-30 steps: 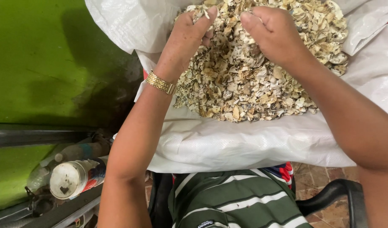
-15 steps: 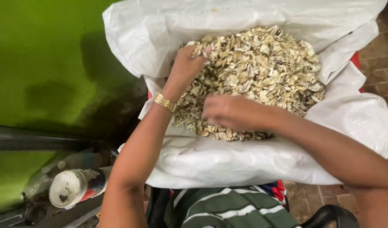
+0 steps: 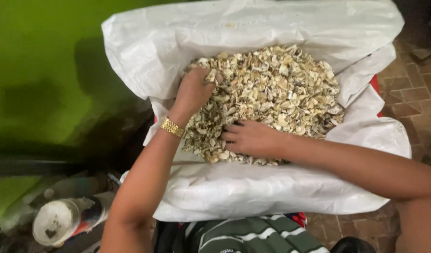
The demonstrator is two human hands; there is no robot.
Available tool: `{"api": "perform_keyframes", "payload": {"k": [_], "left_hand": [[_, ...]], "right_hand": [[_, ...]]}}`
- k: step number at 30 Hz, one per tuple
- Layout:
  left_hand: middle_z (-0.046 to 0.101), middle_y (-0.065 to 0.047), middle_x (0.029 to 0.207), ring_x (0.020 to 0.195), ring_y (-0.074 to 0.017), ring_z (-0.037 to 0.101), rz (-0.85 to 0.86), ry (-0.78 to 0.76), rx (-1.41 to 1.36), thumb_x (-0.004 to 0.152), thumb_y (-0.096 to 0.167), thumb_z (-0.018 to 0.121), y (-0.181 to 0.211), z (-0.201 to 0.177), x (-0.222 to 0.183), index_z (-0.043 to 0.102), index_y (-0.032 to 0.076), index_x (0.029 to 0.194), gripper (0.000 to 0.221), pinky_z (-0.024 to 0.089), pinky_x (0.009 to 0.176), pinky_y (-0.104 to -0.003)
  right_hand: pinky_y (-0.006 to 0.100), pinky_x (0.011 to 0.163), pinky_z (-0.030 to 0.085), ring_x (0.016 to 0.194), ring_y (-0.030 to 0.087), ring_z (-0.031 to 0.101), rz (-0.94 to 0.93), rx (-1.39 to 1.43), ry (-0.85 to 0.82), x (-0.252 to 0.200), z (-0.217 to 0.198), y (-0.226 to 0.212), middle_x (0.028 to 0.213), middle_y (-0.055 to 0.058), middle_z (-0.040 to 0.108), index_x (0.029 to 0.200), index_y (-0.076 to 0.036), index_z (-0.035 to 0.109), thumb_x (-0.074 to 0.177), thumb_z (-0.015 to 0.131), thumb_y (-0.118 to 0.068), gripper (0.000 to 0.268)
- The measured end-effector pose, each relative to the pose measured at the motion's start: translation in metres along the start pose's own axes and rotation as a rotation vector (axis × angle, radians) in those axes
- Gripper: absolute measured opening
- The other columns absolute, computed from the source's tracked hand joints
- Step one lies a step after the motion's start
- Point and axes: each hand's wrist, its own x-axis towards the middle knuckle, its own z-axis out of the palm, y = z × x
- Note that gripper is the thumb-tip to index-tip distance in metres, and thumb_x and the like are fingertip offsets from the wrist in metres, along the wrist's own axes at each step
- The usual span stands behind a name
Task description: Sorting and breaking apart dried agricultural material in a large sack
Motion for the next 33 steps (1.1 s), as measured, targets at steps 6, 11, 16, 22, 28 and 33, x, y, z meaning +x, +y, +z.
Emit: {"api": "perform_keyframes", "payload": {"k": [6, 11, 16, 22, 28, 33], "left_hand": [[0.046, -0.034, 0.133, 0.125, -0.0483, 0.048, 0.031, 0.018, -0.091, 0.098, 0.007, 0.055, -0.009, -0.001, 0.007, 0.042, -0.012, 0.134, 0.043, 0.05, 0.096, -0.066], [0.044, -0.035, 0.134, 0.128, -0.0507, 0.043, 0.072, -0.012, -0.094, 0.096, 0.005, 0.055, -0.016, 0.004, 0.013, 0.044, -0.013, 0.133, 0.043, 0.047, 0.099, -0.067], [0.044, -0.035, 0.134, 0.127, -0.0525, 0.042, 0.125, 0.018, -0.148, 0.096, 0.009, 0.058, 0.001, 0.003, 0.001, 0.045, -0.012, 0.133, 0.044, 0.043, 0.1, -0.071], [0.036, -0.041, 0.135, 0.128, -0.0601, 0.033, 0.195, 0.085, -0.209, 0.102, 0.023, 0.056, 0.011, 0.007, 0.0, 0.043, -0.019, 0.129, 0.051, 0.039, 0.103, -0.074], [0.04, -0.037, 0.136, 0.131, -0.0568, 0.031, 0.2, 0.131, -0.174, 0.095, 0.007, 0.057, 0.046, -0.003, -0.025, 0.044, -0.016, 0.131, 0.045, 0.03, 0.107, -0.077], [0.063, 0.003, 0.099, 0.105, -0.0243, 0.061, 0.403, 0.334, 0.033, 0.087, 0.032, 0.063, 0.041, 0.007, -0.007, 0.066, 0.025, 0.099, 0.014, 0.029, 0.099, -0.062]], "right_hand": [[0.041, 0.081, 0.04, 0.11, 0.02, 0.05, -0.09, 0.116, -0.12, -0.019, -0.016, -0.017, 0.105, -0.003, 0.054, 0.093, -0.02, 0.047, 0.091, 0.044, -0.03, 0.011], [0.039, 0.075, 0.046, 0.1, 0.018, 0.052, -0.049, -0.032, -0.092, -0.002, -0.006, 0.006, 0.098, -0.004, 0.056, 0.09, -0.02, 0.05, 0.083, 0.055, -0.014, 0.011], [0.039, 0.064, 0.05, 0.096, 0.023, 0.056, 0.13, -0.062, -0.036, 0.007, -0.007, 0.049, 0.095, 0.002, 0.058, 0.093, -0.015, 0.056, 0.087, 0.059, -0.016, 0.007], [0.034, 0.077, 0.041, 0.098, 0.018, 0.055, 0.413, 0.352, 0.067, 0.002, -0.061, 0.05, 0.095, 0.002, 0.06, 0.105, -0.019, 0.059, 0.094, 0.051, -0.042, 0.028], [0.038, 0.089, 0.044, 0.107, 0.022, 0.056, 0.662, 0.83, 0.364, -0.005, -0.097, 0.047, 0.108, 0.007, 0.059, 0.12, -0.011, 0.059, 0.091, 0.062, -0.023, 0.032], [0.021, 0.069, 0.052, 0.081, 0.01, 0.063, 0.848, 1.148, 0.576, -0.02, -0.094, 0.045, 0.09, 0.002, 0.066, 0.117, -0.007, 0.059, 0.085, 0.069, -0.018, 0.035]]}}
